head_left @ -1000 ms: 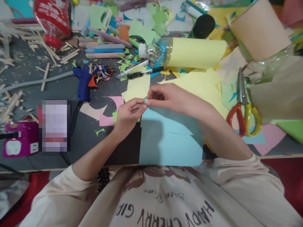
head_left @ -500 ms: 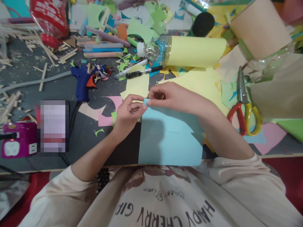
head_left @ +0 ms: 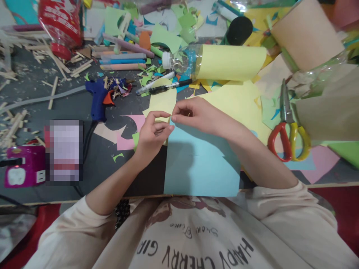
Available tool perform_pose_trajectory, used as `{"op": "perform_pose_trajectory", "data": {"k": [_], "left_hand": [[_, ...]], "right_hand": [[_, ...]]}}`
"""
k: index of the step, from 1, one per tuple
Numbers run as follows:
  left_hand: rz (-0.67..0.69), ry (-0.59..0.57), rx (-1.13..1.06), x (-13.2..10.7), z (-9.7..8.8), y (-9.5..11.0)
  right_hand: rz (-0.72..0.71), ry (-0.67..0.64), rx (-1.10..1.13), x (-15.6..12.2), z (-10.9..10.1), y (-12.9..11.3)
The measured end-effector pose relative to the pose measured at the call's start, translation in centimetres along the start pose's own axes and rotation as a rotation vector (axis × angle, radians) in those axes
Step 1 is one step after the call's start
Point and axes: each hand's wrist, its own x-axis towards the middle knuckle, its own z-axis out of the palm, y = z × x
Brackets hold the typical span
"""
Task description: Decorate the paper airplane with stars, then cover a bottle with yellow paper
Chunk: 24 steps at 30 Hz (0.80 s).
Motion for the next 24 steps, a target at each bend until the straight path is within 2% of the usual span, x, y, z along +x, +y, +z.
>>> {"op": "perform_pose_trajectory", "data": {"k": [11, 24], "left_hand": [[0.069, -0.011, 0.043, 0.02, -0.03, 0.13], [0.012, -0.002, 0.031, -0.10, 0.08, 0.25]], "right_hand": [[0.014, 0.015, 0.003, 0.02, 0.17, 0.08], [0.034, 0.000, -0.021, -0.05, 0.03, -0.14]]}}
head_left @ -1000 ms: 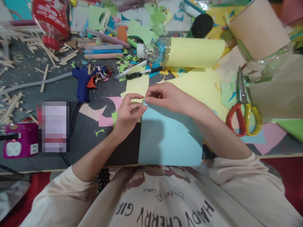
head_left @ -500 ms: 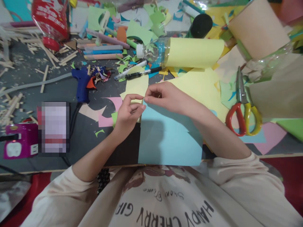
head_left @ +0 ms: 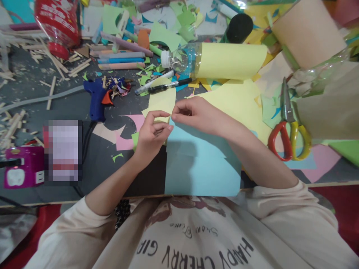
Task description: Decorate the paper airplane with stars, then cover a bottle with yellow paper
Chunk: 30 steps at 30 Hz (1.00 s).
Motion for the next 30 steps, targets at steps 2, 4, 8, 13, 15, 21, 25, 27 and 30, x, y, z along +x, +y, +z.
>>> {"op": "perform_pose_trajectory", "data": {"k": [2, 4, 8, 13, 15, 21, 25, 27, 30], "left_hand": [[-0.004, 0.002, -0.003, -0.1, 0.1, 0.1], [-0.008, 0.006, -0.002, -0.1, 0.1, 0.1], [-0.006, 0.001, 0.012, -0.1, 0.0, 0.0], [-0.007, -0.003, 0.034, -0.1, -0.1, -0.1], [-0.015, -0.002, 0.030, -0.1, 0.0, 0.0], [-0.039, -0.051, 0.007, -0.4, 0.2, 0.0], [-0.047, -0.073, 0.013, -0.5, 0.0, -0.1], [-0.042, -0.079, 0.032, -0.4, 0.0, -0.1], [-0.033, -0.085, 0.043, -0.4, -0.1, -0.2]], "right_hand": [[0.006, 0.007, 0.001, -0.1, -0.1, 0.0], [0.000, 0.021, -0.001, -0.1, -0.1, 0.1], [-0.023, 0.033, -0.008, -0.1, -0.1, 0.3], [-0.043, 0.024, 0.000, 0.0, 0.1, 0.5], [-0.045, 0.032, 0.001, 0.1, -0.1, 0.6], [0.003, 0.096, 0.014, 0.1, -1.5, 0.8], [0.039, 0.127, 0.018, 0.0, -2.2, 0.8], [0.044, 0.133, 0.012, 0.0, -2.2, 0.8], [0.033, 0.133, -0.002, 0.1, -2.1, 0.9]]}}
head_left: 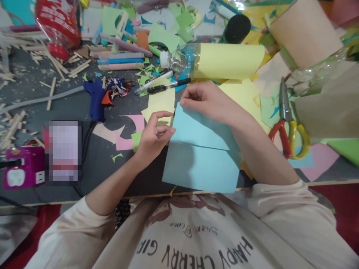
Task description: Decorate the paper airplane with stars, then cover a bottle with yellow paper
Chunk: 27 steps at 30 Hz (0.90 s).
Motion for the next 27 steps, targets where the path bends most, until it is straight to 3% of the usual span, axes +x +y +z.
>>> {"op": "perform_pose_trajectory", "data": {"k": [12, 20, 27], "left_hand": [[0.038, -0.011, 0.017, -0.1, 0.2, 0.0], [0.079, -0.005, 0.017, 0.1, 0.0, 0.4], [0.163, 0.067, 0.076, 0.5, -0.3, 0.2]], "right_hand": [[-0.103, 0.033, 0.116, 0.3, 0.4, 0.9], [-0.203, -0.046, 0.094, -0.4, 1.9, -0.3], [-0.173, -0.123, 0.022, -0.8, 3.0, -0.8]]}}
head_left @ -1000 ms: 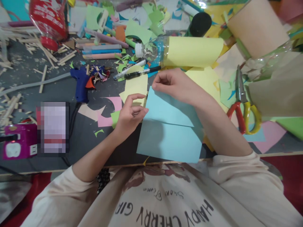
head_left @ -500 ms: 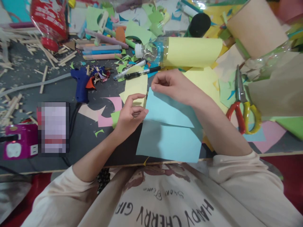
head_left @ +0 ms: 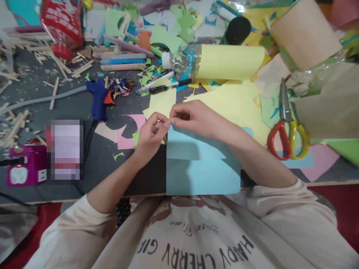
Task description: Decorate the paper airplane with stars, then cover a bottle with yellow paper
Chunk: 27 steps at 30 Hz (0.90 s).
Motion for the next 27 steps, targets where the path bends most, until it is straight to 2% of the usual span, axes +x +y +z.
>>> {"op": "perform_pose_trajectory", "data": {"k": [8, 15, 22, 27], "left_hand": [[0.126, -0.011, -0.007, 0.3, -0.6, -0.3], [0.223, 0.024, 0.038, 0.8, -0.9, -1.0], [0.135, -0.035, 0.033, 1.2, -1.2, -1.3], [0.059, -0.061, 0.087, 1.6, -1.6, -0.8]], "right_hand": [[0.015, -0.045, 0.008, 0.0, 0.3, -0.3], [0.072, -0.023, 0.076, -1.0, -0.6, 1.1], [0.226, 0.036, 0.121, -5.7, -2.8, 3.1], [0.311, 0.093, 0.105, -8.1, -3.5, 4.0]]}}
